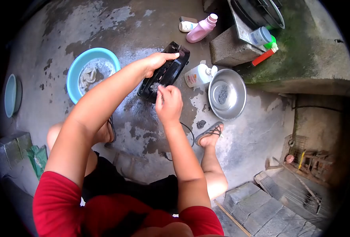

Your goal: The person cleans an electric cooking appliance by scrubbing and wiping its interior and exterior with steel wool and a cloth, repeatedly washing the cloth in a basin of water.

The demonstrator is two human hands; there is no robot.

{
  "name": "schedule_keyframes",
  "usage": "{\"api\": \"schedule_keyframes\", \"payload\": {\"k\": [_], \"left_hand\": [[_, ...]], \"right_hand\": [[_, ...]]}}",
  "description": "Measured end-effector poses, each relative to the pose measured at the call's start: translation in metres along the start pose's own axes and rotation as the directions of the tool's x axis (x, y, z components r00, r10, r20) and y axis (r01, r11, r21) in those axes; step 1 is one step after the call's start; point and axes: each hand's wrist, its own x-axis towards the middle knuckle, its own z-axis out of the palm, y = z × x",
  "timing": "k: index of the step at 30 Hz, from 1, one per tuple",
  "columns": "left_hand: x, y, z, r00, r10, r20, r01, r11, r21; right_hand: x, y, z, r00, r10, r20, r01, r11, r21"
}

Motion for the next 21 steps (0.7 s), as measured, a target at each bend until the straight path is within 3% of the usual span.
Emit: {"api": "schedule_keyframes", "payload": {"k": [4, 9, 14, 17, 21], "left_hand": [[-0.002, -0.009, -0.004, 0.996, -0.023, 0.083, 0.026, 0.999, -0.031], [-0.017, -0.011, -0.018, 0.978, 0.009, 0.208, 0.001, 0.999, -0.051], [-0.017, -0.016, -0.035, 0.984, 0.031, 0.173, -0.026, 0.999, -0.034], [-0.035, -0.008, -0.028, 0.982, 0.171, -0.08, -0.155, 0.972, 0.175], [-0.043, 0.0, -0.05, 0.996, 0.089, 0.03, -0.092, 0.987, 0.134]], "right_hand": [[0.033, 0.011, -0.008, 0.985, 0.144, -0.092, -0.151, 0.986, -0.069], [0.035, 0.011, -0.006, 0.976, 0.198, -0.094, -0.198, 0.98, 0.001], [0.027, 0.002, 0.003, 0.97, 0.22, -0.107, -0.217, 0.975, 0.037], [0.03, -0.002, 0.007, 0.962, 0.231, -0.149, -0.234, 0.972, -0.003], [0.031, -0.002, 0.009, 0.944, 0.263, -0.198, -0.259, 0.965, 0.045]]}}
